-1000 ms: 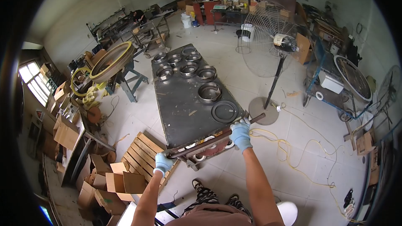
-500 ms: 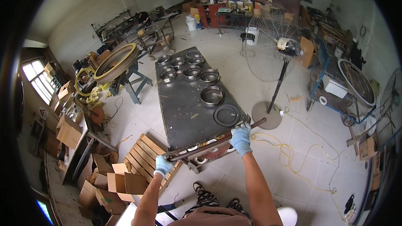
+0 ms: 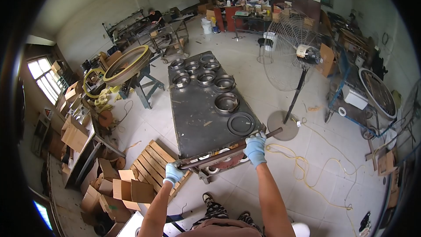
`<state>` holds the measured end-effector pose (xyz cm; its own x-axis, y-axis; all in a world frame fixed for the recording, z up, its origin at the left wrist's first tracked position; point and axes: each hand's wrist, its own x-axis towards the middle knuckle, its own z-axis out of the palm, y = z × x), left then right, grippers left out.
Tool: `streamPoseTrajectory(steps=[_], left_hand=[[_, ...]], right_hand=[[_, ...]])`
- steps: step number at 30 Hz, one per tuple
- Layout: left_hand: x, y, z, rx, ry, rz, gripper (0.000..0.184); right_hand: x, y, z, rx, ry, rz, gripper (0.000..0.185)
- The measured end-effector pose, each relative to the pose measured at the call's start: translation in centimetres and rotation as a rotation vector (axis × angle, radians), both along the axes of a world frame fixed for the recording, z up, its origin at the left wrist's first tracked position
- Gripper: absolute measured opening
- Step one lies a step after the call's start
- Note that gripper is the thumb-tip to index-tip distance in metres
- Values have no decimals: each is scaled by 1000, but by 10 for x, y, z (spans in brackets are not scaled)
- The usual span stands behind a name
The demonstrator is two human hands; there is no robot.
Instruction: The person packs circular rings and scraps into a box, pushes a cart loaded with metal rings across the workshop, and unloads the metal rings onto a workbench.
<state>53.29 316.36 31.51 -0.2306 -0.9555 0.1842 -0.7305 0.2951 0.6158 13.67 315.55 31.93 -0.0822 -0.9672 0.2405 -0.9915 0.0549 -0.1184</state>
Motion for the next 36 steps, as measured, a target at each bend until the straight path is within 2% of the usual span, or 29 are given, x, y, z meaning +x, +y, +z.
streamPoseTrajectory(steps=[8, 10, 14, 16, 20, 22, 24, 26, 27, 28, 30, 31, 32, 34, 36], left_hand=[[-1, -9, -2, -15, 0, -6, 25], [-2, -11, 0, 147, -5, 50, 26], [-2, -16, -1, 162, -26, 64, 27], [-2, -19, -4, 154, -30, 68, 28], [-1, -25, -16, 41, -37, 36, 29], [2, -33, -26, 7, -40, -6, 30], [-2, -36, -18, 45, -40, -13, 31], [-4, -37, -12, 138, -92, 28, 34], [-2, -38, -11, 140, -94, 27, 34], [-3, -39, -10, 160, -80, 32, 35], [-7, -44, -8, 198, -52, 47, 39], [-15, -38, 11, 330, 44, 91, 41], [-14, -41, 6, 359, 103, 98, 38], [-22, -38, 17, 373, 52, 125, 36], [-24, -35, 15, 281, 1, 122, 36]], right_hand=[[-2, -12, -14, -81, 12, 0, 22], [-1, -16, -16, -66, -18, -12, 22], [-1, -19, -15, -60, 3, -6, 23], [-1, -21, -15, -116, 20, 4, 11], [1, -24, -12, -123, 30, 11, 12], [11, -26, -6, -55, 134, -65, 20], [51, -20, 9, -115, 114, 34, 17], [108, -28, -5, -118, -81, 322, 17], [143, -27, -11, -146, -79, 410, 25], [175, -17, 0, -155, -106, 483, 22], [230, -8, -12, -131, -196, 396, 30], [228, -7, -11, -90, -258, 421, 32], [223, -9, -7, -51, -322, 440, 34], [211, -7, -1, -19, -308, 472, 34], [207, -6, 3, 10, -338, 478, 38]])
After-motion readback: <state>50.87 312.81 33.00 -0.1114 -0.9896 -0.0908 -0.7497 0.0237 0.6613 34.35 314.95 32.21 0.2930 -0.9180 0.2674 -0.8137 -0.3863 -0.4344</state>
